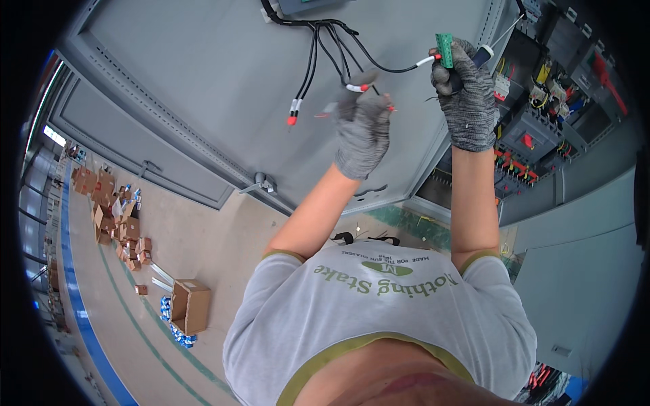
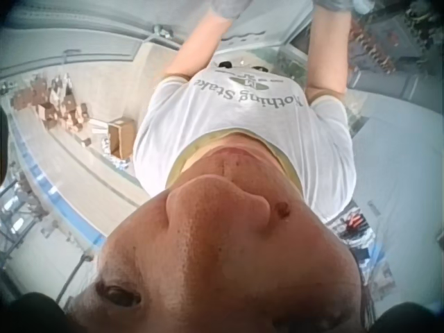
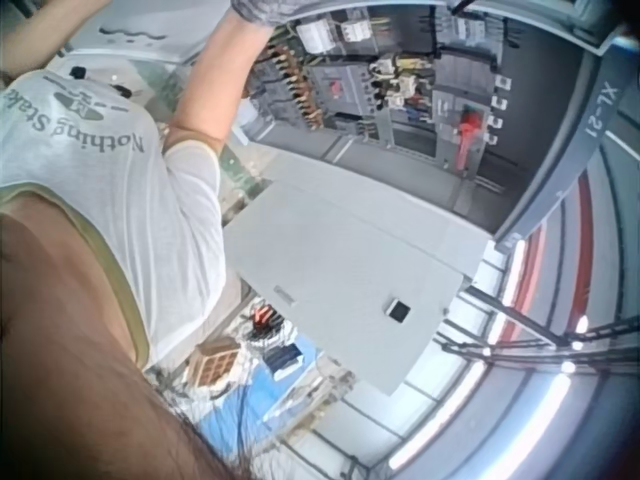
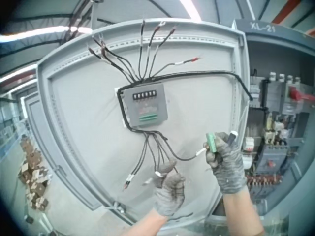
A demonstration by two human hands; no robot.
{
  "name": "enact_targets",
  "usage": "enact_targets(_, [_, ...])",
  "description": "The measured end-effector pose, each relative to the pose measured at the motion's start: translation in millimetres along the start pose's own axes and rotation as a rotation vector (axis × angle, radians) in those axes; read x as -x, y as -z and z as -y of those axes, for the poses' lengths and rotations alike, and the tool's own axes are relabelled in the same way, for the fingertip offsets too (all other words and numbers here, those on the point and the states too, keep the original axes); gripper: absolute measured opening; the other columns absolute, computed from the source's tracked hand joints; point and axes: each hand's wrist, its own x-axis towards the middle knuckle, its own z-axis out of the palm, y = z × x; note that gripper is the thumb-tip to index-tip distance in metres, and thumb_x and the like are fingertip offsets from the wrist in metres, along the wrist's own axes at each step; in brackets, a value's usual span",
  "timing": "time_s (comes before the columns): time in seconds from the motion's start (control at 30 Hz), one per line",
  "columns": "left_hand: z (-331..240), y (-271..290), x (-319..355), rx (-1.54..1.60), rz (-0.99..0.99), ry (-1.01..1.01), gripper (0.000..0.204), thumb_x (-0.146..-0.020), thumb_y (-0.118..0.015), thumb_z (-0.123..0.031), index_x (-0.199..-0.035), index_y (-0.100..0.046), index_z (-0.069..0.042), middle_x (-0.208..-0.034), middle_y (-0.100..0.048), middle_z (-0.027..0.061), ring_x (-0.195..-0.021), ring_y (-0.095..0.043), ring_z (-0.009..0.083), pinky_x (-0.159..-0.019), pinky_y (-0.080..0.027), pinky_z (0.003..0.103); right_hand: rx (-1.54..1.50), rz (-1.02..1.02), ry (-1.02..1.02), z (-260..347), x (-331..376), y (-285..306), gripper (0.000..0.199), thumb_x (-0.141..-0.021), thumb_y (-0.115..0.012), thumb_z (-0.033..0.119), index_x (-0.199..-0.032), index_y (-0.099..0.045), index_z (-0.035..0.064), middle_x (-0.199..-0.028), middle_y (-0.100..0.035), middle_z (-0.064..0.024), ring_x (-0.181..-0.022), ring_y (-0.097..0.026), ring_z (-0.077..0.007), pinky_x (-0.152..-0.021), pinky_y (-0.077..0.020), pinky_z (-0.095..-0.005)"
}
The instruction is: The person connects wires to a green terminal block using a screwdriver and pliers inside an electrical cabinet. They tighten screws to secure the wires and trim excess wire length.
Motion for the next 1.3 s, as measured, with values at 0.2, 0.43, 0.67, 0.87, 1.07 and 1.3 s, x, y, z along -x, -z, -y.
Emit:
enact_targets(0.2, [-26.2,17.4,-31.8,0.097,-0.059,0.102,0.017,-0.084,-0.065,0.003,-0.098,-0.062,-0.005,-0.098,-0.063,0.0099,-0.097,-0.06,0.0231,-0.088,-0.048,0.032,0.121,0.002,-0.038,-2.4,2.4,3.6,0.018,-0.093,-0.062,0.015,-0.103,-0.063,0.0006,-0.083,-0.068,-0.0094,-0.059,-0.058,-0.0095,-0.046,-0.0413,-0.0192])
enact_targets(0.43, [-35.2,25.5,-62.2,-0.224,0.133,-0.006,0.018,-0.081,-0.07,-0.002,-0.099,-0.069,-0.007,-0.087,-0.063,0.0103,-0.075,-0.059,0.0251,-0.065,-0.048,0.034,0.231,0.038,-0.105,-6.6,6.6,-2.1,0.017,-0.09,-0.067,0.023,-0.094,-0.068,0.0063,-0.074,-0.067,-0.0017,-0.057,-0.058,-0.0056,-0.047,-0.0415,-0.0172])
enact_targets(0.67, [-51.1,26.0,-66.1,-0.405,0.296,0.005,0.018,-0.081,-0.068,-0.005,-0.099,-0.068,-0.007,-0.087,-0.062,0.0114,-0.084,-0.059,0.029,-0.073,-0.048,0.038,0.208,0.092,-0.128,-4.0,10.2,-8.1,0.018,-0.089,-0.068,0.021,-0.093,-0.067,0.0032,-0.072,-0.066,-0.0038,-0.055,-0.057,-0.0072,-0.045,-0.0408,-0.0185])
enact_targets(0.87, [-39.2,26.7,-63.2,-0.099,0.239,0.182,0.012,-0.082,-0.066,-0.005,-0.094,-0.068,-0.003,-0.087,-0.061,0.0127,-0.077,-0.06,0.0289,-0.069,-0.049,0.036,0.198,0.042,-0.152,-5.7,15.1,-14.8,0.019,-0.089,-0.067,0.019,-0.097,-0.066,0.0017,-0.071,-0.066,-0.0055,-0.055,-0.059,-0.008,-0.045,-0.0411,-0.0181])
enact_targets(1.07, [-35.3,36.7,-70.8,-0.116,0.354,0.172,0.011,-0.083,-0.064,-0.007,-0.093,-0.068,-0.002,-0.084,-0.06,0.0129,-0.074,-0.061,0.028,-0.068,-0.049,0.035,0.321,0.048,-0.143,-5.5,16.3,-16.5,0.021,-0.089,-0.067,0.02,-0.097,-0.066,0.0009,-0.068,-0.065,-0.0063,-0.052,-0.057,-0.0083,-0.044,-0.041,-0.018])
enact_targets(1.3, [-29.2,41.1,-76.3,-0.003,0.402,0.236,0.011,-0.084,-0.064,-0.008,-0.093,-0.069,-0.003,-0.081,-0.062,0.0112,-0.075,-0.061,0.0243,-0.069,-0.049,0.033,0.339,0.061,-0.188,-5.0,16.9,-18.3,0.023,-0.09,-0.067,0.023,-0.096,-0.066,0.0012,-0.066,-0.065,-0.0062,-0.051,-0.057,-0.0081,-0.044,-0.0402,-0.0182])
